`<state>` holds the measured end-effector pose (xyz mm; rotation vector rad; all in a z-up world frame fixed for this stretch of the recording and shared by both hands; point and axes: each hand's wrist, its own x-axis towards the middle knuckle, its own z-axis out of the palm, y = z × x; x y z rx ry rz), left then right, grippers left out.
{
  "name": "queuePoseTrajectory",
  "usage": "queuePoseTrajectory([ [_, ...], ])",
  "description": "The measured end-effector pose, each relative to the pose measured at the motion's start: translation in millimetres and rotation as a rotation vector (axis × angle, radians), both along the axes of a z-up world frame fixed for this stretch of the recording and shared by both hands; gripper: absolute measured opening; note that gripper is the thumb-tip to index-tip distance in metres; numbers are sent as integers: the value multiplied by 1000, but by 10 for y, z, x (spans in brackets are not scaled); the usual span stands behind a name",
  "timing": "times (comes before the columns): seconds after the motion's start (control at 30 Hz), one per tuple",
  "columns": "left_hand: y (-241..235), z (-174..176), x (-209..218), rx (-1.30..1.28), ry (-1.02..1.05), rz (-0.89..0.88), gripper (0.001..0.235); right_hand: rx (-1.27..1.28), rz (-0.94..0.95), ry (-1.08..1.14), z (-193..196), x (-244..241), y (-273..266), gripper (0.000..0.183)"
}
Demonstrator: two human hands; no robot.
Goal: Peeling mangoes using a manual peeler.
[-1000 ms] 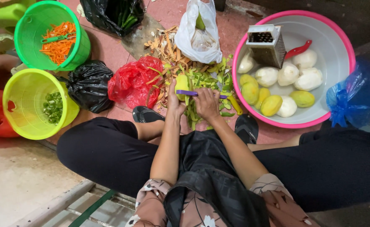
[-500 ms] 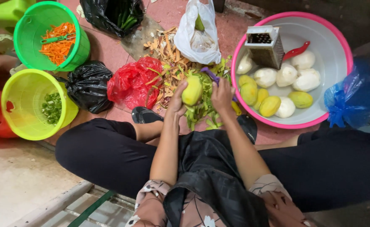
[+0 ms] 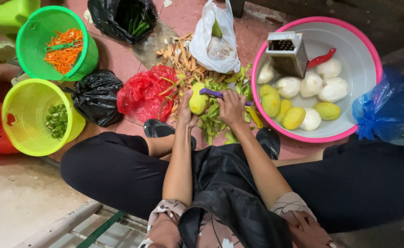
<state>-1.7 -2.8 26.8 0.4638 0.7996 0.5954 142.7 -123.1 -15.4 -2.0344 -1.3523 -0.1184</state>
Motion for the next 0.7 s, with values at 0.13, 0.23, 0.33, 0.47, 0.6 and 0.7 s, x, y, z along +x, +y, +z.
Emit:
queuePoseTrajectory([
  [0.13, -31, -149, 39, 89, 36, -15, 28, -15, 15, 36, 67, -51, 87, 35],
  [0.23, -87, -176, -25, 93, -55, -52, 28, -81, 32, 62, 63, 42, 5, 39],
  [0.33, -7, 66, -30, 25, -106, -122, 40, -126, 18, 101, 206, 270, -114, 28],
  [0.47, 9, 22, -209, -65, -243, -187, 59, -94, -121, 152, 286, 184, -175, 28],
  [0.6, 106, -178, -296, -153, -419, -208, 78, 128, -35, 250, 547, -28, 75, 32],
  [0.7, 139, -356, -350, -148, -494, -263, 82, 235, 11, 197, 1075, -268, 69, 28],
])
